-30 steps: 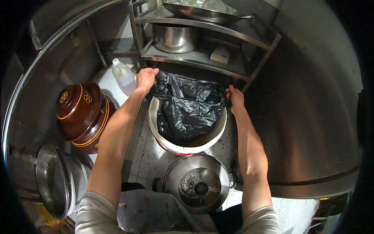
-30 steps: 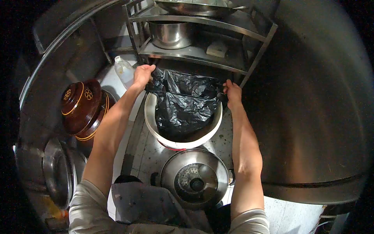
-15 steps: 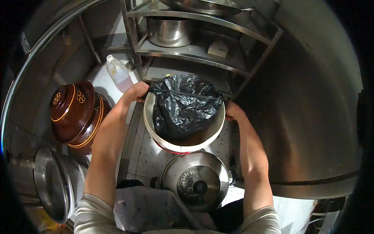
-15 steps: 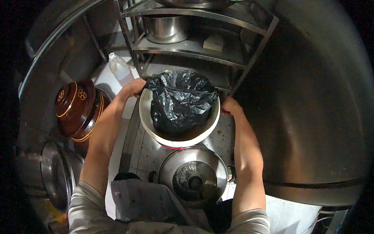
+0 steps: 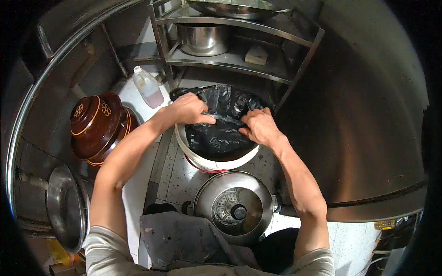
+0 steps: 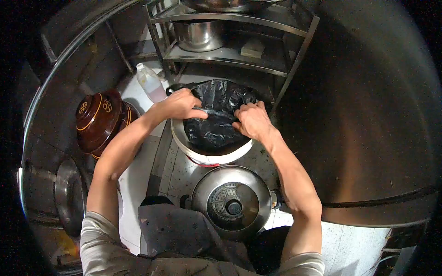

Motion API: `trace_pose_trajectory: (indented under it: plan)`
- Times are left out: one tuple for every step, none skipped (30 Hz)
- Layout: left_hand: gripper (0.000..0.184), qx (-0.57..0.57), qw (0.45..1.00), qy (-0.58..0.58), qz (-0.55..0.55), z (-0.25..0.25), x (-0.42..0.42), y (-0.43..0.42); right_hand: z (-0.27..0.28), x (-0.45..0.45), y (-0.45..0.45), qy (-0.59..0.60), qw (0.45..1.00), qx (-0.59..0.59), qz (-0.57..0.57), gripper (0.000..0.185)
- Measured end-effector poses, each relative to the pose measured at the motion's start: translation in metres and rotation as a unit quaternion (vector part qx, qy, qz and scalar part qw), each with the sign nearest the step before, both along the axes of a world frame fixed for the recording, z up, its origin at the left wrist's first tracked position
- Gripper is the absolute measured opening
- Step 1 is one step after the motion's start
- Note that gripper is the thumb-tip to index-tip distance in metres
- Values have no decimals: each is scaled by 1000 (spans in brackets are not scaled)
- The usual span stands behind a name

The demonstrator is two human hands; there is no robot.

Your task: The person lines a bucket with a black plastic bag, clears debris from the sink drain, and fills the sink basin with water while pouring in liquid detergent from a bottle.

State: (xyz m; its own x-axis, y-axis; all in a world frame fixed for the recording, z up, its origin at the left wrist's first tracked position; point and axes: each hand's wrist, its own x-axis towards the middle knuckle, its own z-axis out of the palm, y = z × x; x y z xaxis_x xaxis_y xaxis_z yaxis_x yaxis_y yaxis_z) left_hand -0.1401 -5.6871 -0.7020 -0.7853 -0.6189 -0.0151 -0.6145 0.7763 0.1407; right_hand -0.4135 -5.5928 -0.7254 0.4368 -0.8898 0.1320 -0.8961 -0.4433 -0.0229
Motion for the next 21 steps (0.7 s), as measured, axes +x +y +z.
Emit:
trace_pose_trajectory:
  plan:
    - [56, -41, 998, -34, -26, 5, 6, 6, 0, -6, 7, -2, 1000, -1, -2, 23]
    - [53, -40, 998, -33, -47, 11, 16, 13, -3, -15, 16, -39, 998, -49, 25, 19]
    - [51, -39, 997, -30, -66, 20, 25, 22, -5, -22, 25, -76, 991, -97, 53, 15]
    - [46, 11, 998, -43, -35, 23, 31, 30, -7, -26, 32, -92, 987, -118, 54, 11]
    - [46, 11, 998, -42, -37, 21, 39, 35, -7, -32, 39, -91, 988, -117, 52, 11]
    - [46, 4, 998, -2, -57, 18, 49, 41, -4, -36, 43, -90, 988, -115, 40, 11]
    - [46, -5, 996, 38, -76, 13, 60, 46, -2, -40, 45, -91, 989, -115, 30, 10]
    - [41, -1, 998, 42, -56, 7, 69, 52, 1, -45, 46, -133, 980, -143, 40, 9]
    - [41, -1, 997, 41, -58, 9, 71, 61, 4, -47, 51, -136, 979, -146, 31, 10]
    - [37, 16, 999, 21, -39, 12, 74, 69, 6, -48, 56, -139, 982, -122, 29, 10]
    - [34, 33, 999, 0, -21, 15, 75, 72, 7, -48, 61, -140, 985, -97, 27, 10]
    - [26, 60, 998, -18, -1, 12, 78, 72, 6, -47, 68, -139, 985, -94, 25, 10]
    - [26, 66, 998, -18, -1, 9, 81, 73, 4, -46, 75, -103, 990, -90, 29, 11]
    - [25, 58, 998, -2, 2, 7, 84, 72, 2, -45, 81, -66, 993, -89, 32, 13]
    - [24, 50, 999, 15, 5, 7, 83, 74, -3, -48, 87, -65, 994, -85, 29, 13]
    - [23, 49, 998, 23, -9, 10, 85, 76, -8, -52, 88, -80, 993, -82, 20, 15]
    - [23, 50, 998, 23, -11, 12, 87, 78, -13, -55, 91, -97, 992, -80, 10, 18]
    - [22, 70, 997, 31, -6, 16, 87, 82, -8, -53, 96, -94, 992, -88, 7, 20]
    - [22, 90, 995, 39, -1, 20, 87, 85, -9, -53, 97, -93, 992, -87, 4, 20]
    - [22, 93, 995, 39, -5, 24, 87, 89, -10, -54, 97, -97, 991, -96, 7, 18]
    - [22, 78, 996, 34, 3, 30, 86, 96, -12, -54, 99, -103, 989, -104, 10, 18]
